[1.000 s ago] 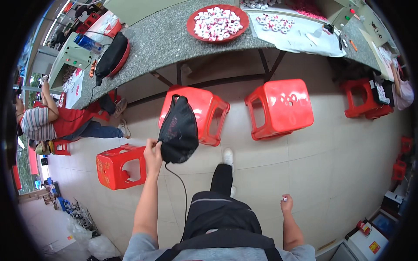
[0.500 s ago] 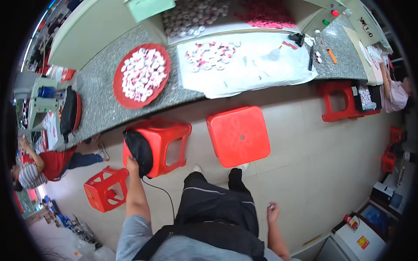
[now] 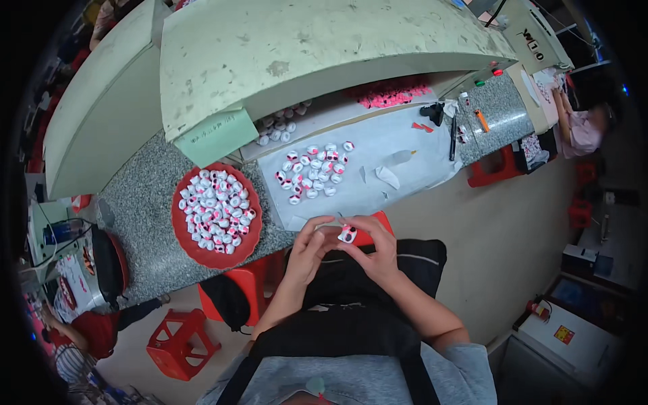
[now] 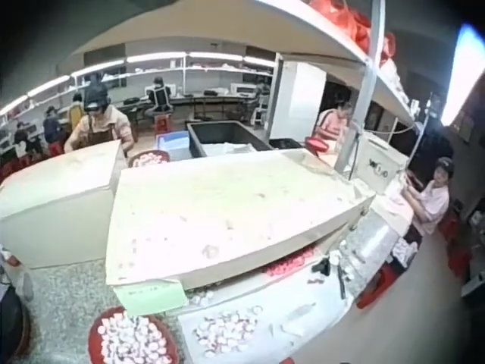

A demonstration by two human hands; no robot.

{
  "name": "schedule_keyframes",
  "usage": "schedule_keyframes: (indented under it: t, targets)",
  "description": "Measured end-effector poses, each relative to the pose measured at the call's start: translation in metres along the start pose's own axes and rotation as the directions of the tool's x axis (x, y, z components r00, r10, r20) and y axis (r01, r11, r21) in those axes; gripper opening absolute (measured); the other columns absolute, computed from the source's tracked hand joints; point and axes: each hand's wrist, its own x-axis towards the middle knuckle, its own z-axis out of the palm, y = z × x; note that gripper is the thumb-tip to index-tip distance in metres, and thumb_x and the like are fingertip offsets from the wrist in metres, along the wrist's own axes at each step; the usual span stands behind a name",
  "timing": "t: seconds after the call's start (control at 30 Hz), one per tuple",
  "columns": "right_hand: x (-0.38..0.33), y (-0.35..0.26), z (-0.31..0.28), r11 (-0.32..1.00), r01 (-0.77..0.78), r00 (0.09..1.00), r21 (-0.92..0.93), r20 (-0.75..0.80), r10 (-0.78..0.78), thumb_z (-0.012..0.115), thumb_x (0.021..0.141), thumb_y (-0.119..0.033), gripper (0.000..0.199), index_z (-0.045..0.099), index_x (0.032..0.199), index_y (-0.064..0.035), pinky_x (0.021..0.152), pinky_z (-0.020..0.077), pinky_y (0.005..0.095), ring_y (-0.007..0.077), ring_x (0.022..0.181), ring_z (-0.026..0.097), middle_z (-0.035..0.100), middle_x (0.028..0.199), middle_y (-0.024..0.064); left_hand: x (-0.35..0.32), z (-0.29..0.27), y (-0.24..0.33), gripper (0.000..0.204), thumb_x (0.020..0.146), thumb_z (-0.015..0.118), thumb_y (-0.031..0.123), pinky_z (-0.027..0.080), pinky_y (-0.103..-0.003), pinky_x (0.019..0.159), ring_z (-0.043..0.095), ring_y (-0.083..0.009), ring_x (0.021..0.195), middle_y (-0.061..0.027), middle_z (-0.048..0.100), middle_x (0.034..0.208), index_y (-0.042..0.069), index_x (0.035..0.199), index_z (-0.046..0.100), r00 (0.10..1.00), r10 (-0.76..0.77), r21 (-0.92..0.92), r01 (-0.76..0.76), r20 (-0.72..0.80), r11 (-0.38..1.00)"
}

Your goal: Apply glue to components and assemble small plastic toy figurines.

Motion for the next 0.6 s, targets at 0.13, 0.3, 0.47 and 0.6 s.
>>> schedule_keyframes:
  t: [0.13, 0.3, 0.47, 0.6]
  targets:
    - [0.037, 0.024, -0.007, 0.977, 0.144, 0.99, -0.16, 0.036, -0.14, 0.067, 0.059, -0.009, 0.038, 0.051, 0.092, -0.0026, 0.071, 0.0423, 0.0292, 0.0238, 0.083, 0.053, 0.056, 0.089, 0.0096, 0.038, 0.01, 0.01, 0.032, 0.082, 0.045, 0.018, 0.043, -0.028, 0.074, 0.051, -0.0131, 0.082, -0.007, 0.051, 0.092, 0.006, 0.11, 0.038, 0.996, 0.034, -0.423, 0.007, 0.088, 0.906]
    - [0.045, 0.097, -0.021, 0.974, 0.207, 0.975, 0.087, 0.066, -0.213, 0.069, 0.058, -0.011, 0.034, 0.05, 0.085, -0.0027, 0.07, 0.0426, 0.029, 0.0226, 0.084, 0.053, 0.057, 0.087, 0.0106, 0.064, 0.028, -0.017, 0.027, 0.083, 0.041, 0.015, 0.041, -0.031, 0.08, 0.05, -0.0165, 0.088, -0.01, 0.049, 0.098, 0.002, 0.107, 0.041, 0.993, 0.113, -0.385, -0.093, 0.029, 0.918]
    - [0.029, 0.148, -0.021, 0.896, 0.261, 0.962, 0.36, -0.02, -0.272, 0.068, 0.06, -0.013, 0.032, 0.048, 0.083, -0.0024, 0.064, 0.0439, 0.0291, 0.0229, 0.08, 0.054, 0.058, 0.085, 0.0106, 0.073, 0.038, -0.063, 0.026, 0.081, 0.044, 0.01, 0.039, -0.033, 0.082, 0.049, -0.0193, 0.095, -0.0113, 0.048, 0.101, -0.002, 0.104, 0.043, 0.989, 0.143, -0.286, -0.127, 0.037, 0.95]
    - [0.0, 0.186, -0.012, 0.827, 0.362, 0.929, 0.431, -0.096, -0.357, 0.067, 0.063, -0.018, 0.031, 0.048, 0.082, -0.0029, 0.063, 0.0434, 0.0298, 0.0243, 0.078, 0.053, 0.056, 0.088, 0.0116, 0.074, 0.037, -0.11, 0.025, 0.079, 0.048, 0.008, 0.04, -0.03, 0.081, 0.051, -0.0189, 0.091, -0.0094, 0.049, 0.101, 0.001, 0.103, 0.045, 0.98, 0.196, -0.245, -0.196, -0.024, 0.95]
